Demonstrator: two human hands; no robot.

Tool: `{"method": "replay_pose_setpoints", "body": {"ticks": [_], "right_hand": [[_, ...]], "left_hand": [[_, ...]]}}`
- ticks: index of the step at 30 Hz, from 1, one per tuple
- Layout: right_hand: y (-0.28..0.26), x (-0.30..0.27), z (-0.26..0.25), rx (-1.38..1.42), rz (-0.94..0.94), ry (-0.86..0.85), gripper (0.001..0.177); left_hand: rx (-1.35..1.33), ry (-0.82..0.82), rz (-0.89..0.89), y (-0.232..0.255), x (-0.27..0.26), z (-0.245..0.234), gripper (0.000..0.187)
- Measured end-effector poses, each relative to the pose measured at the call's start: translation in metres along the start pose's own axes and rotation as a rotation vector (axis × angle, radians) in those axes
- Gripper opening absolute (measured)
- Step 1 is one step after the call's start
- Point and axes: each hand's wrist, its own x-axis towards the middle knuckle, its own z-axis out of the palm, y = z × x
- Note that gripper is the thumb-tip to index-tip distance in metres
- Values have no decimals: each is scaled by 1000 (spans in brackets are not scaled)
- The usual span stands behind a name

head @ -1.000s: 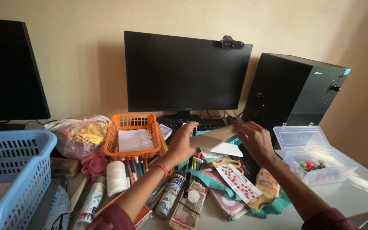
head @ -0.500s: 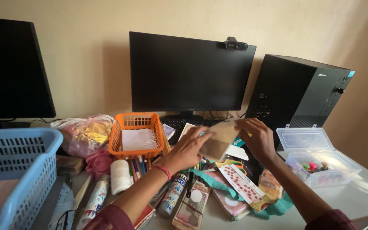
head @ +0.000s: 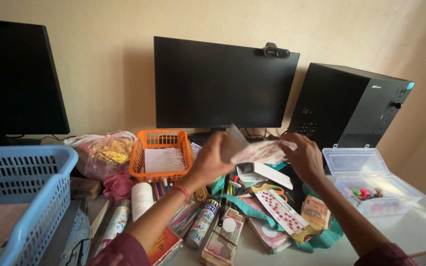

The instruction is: The person organizes craft supplies on a cluttered desk. They place small paint bottles into a clear plastic container, then sort papers and sticker sheets into a blue laundry basket. The person handles items one at a time, moving them from the desk into the containers.

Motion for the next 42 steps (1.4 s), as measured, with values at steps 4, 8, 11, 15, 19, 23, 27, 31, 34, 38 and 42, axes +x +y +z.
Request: {"method": "replay_pose_setpoints", "body": {"ticks": [4,8,11,15,19,23,27,31,34,38,42], "right_hand": [[3,-4,1,74,101,-63,24],[35,-8,28,213,217,-209,44],[56,-21,62,182,164,-379,56],[42,-29,74,293,203,-534,71],[9,-18,69,585,601,-560,75],[5,-8,65,739,611,-463,62],[2,-2,58,806,622,-344,48],[-17,4,46,783,596,-408,39],[-36,6,35,804,559,-463,35],[-59,10,36,833,524,-456,30],[-83,14,43,888,519,-460,27]], "left_hand": [[-227,54,-203,-3,6,-15,81],[-355,94,-322,-11,7,-22,77],[-399,86,-352,-19,6,-24,73],[-561,47,-318,-32,7,-18,67],[-573,-89,-332,-41,3,-18,45],[-446,-18,-306,-44,3,-29,43],[-542,-5,-298,-44,3,-52,35],[-308,78,-297,-48,5,-75,26],[-207,146,-249,-64,6,-91,29],[-206,159,-147,-87,2,-117,33],[-210,118,-166,-94,-8,-153,37]]}}
